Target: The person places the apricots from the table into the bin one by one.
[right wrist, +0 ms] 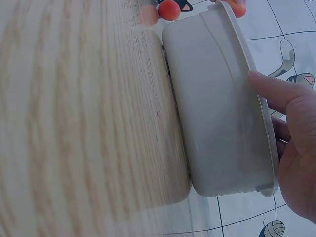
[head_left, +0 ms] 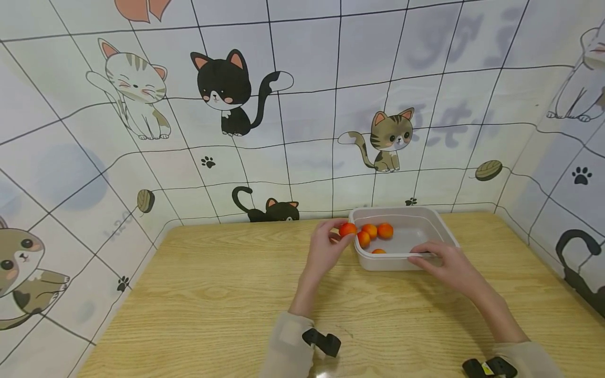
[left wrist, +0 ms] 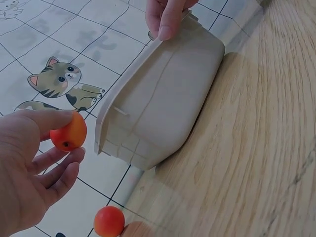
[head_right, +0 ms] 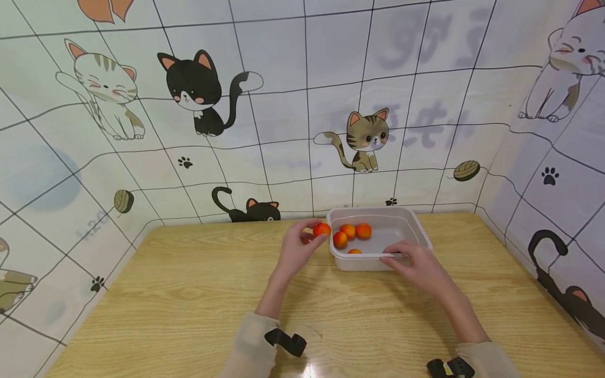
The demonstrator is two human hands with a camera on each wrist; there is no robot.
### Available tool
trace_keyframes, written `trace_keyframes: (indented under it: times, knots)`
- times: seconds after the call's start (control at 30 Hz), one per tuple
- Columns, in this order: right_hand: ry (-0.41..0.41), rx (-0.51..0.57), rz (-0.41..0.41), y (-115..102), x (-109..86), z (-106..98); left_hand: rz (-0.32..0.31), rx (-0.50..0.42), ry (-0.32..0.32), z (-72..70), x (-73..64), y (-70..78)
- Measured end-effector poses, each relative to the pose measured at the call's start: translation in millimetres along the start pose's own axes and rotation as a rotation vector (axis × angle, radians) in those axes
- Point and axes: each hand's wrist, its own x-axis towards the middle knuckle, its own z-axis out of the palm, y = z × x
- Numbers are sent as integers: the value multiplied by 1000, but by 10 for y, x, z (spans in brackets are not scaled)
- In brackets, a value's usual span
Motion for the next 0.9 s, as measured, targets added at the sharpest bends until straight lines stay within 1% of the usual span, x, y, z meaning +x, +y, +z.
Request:
trace_keyframes:
  times: [0.13,0.27,0.47,0.7,0.9]
  knots:
    - [2,6,-9,-8,2,-1,21,-12,-4,34,5,32]
    - [3,9,-5,-15,3,-2,57,-10,-19,78,13,60]
    - [1,6,6,-9,2,-5,77,-19,-47,147,12,95]
    - [-3,-7,11,12,5,2,87,-30,-74,241,5,109]
    - [-3,6,10,12,4,-4,140,-32,-111,307,4,128]
